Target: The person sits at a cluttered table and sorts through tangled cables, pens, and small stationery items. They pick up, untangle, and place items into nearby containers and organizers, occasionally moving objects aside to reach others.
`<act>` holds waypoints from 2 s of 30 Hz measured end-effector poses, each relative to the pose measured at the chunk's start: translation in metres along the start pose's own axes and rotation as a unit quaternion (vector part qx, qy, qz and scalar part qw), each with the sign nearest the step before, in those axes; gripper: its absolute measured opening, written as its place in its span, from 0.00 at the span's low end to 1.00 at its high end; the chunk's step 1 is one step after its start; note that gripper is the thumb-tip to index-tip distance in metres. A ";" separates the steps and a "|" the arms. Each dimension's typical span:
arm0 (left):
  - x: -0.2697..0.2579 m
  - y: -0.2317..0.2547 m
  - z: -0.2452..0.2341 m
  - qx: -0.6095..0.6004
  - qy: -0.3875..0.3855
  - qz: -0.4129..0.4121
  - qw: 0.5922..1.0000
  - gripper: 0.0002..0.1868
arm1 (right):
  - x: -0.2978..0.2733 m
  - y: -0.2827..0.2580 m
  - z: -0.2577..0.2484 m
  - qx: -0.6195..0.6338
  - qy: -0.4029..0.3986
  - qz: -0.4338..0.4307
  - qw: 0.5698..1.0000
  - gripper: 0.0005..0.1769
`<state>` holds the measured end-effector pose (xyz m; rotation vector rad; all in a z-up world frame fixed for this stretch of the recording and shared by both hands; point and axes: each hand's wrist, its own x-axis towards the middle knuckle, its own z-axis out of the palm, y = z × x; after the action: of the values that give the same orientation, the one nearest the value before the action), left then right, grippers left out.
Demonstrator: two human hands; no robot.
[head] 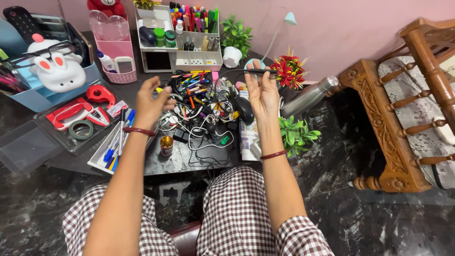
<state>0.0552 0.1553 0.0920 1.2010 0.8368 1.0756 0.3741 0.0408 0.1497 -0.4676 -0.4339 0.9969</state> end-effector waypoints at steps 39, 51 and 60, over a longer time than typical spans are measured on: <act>-0.068 0.321 0.143 -0.028 -0.319 0.109 0.941 0.25 | -0.100 0.003 0.138 -0.443 -0.230 -0.081 0.863 0.36; -0.012 0.332 0.066 -0.222 -0.231 0.002 0.947 0.19 | -0.154 0.063 0.133 -0.365 -0.318 0.079 0.871 0.12; -0.019 0.345 -0.093 -0.150 -0.126 0.009 0.981 0.14 | -0.148 0.025 0.064 -0.492 -0.324 0.138 0.796 0.15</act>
<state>-0.1049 0.1727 0.4121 1.0619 0.4497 0.9982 0.2515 -0.0648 0.1685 -1.1518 -1.5847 1.1518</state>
